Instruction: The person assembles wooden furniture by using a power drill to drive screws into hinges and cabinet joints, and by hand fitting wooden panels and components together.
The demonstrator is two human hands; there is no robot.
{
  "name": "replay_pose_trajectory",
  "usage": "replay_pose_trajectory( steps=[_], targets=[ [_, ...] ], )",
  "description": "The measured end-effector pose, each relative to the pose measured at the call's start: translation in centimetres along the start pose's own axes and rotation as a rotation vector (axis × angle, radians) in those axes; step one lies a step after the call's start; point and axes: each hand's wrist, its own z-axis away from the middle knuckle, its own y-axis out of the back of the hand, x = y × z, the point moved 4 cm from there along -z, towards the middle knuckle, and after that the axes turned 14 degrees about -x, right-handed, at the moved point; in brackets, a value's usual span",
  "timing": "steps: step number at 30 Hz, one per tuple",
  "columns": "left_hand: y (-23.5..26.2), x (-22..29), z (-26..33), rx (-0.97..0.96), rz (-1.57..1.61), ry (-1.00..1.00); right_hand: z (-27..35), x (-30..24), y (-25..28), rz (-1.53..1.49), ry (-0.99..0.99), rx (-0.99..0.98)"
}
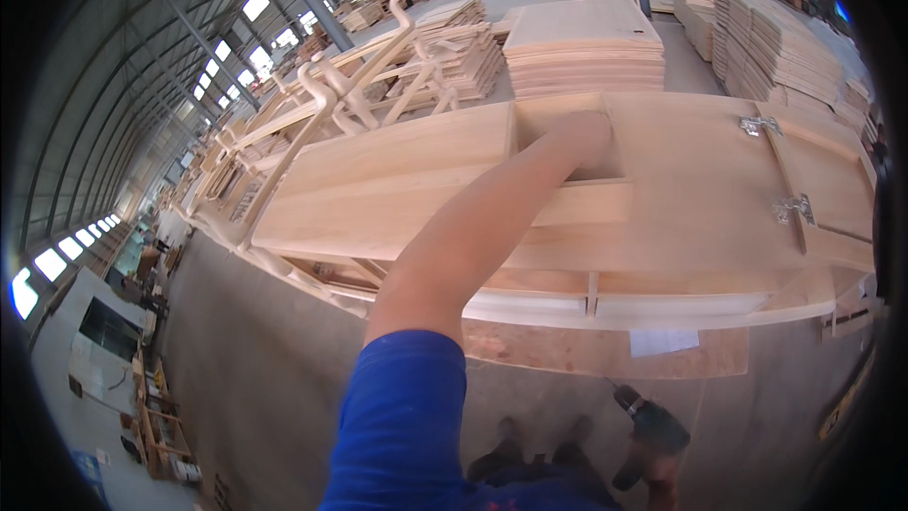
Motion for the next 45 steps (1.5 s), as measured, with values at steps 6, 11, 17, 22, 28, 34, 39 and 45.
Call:
replay_pose_trajectory(
  steps=[6,11,17,22,28,34,39,45],
  targets=[
    [0.9,0.2,0.7,0.056,0.142,-0.013,0.0,-2.2,-0.7,0.029,-0.058,-0.005],
    [2.0,-1.5,0.6,0.060,0.333,-0.171,-0.6,0.7,0.2,-0.112,0.081,-0.006],
    [4.6,-2.8,7.8,0.082,1.411,-0.243,-0.9,0.1,-0.2,-0.252,0.076,-0.087],
    [2.6,-4.7,16.4,0.187,1.711,-0.554,-1.7,-1.3,-1.4,-0.224,0.094,-0.160],
    [-0.6,-6.0,23.8,0.341,1.772,-0.470,-4.3,-7.7,-4.2,-0.218,0.262,-0.320],
    [2.6,-6.7,20.6,0.372,1.237,-0.224,-6.5,-10.6,-7.6,-0.253,0.182,-0.354],
    [4.9,-5.4,12.9,0.636,0.326,-0.143,-6.0,-9.2,-8.1,-0.129,0.202,-0.410],
    [1.9,-3.2,3.4,0.113,0.075,-0.105,-4.8,-4.6,-6.6,-0.153,0.134,-0.312]
  ],
)
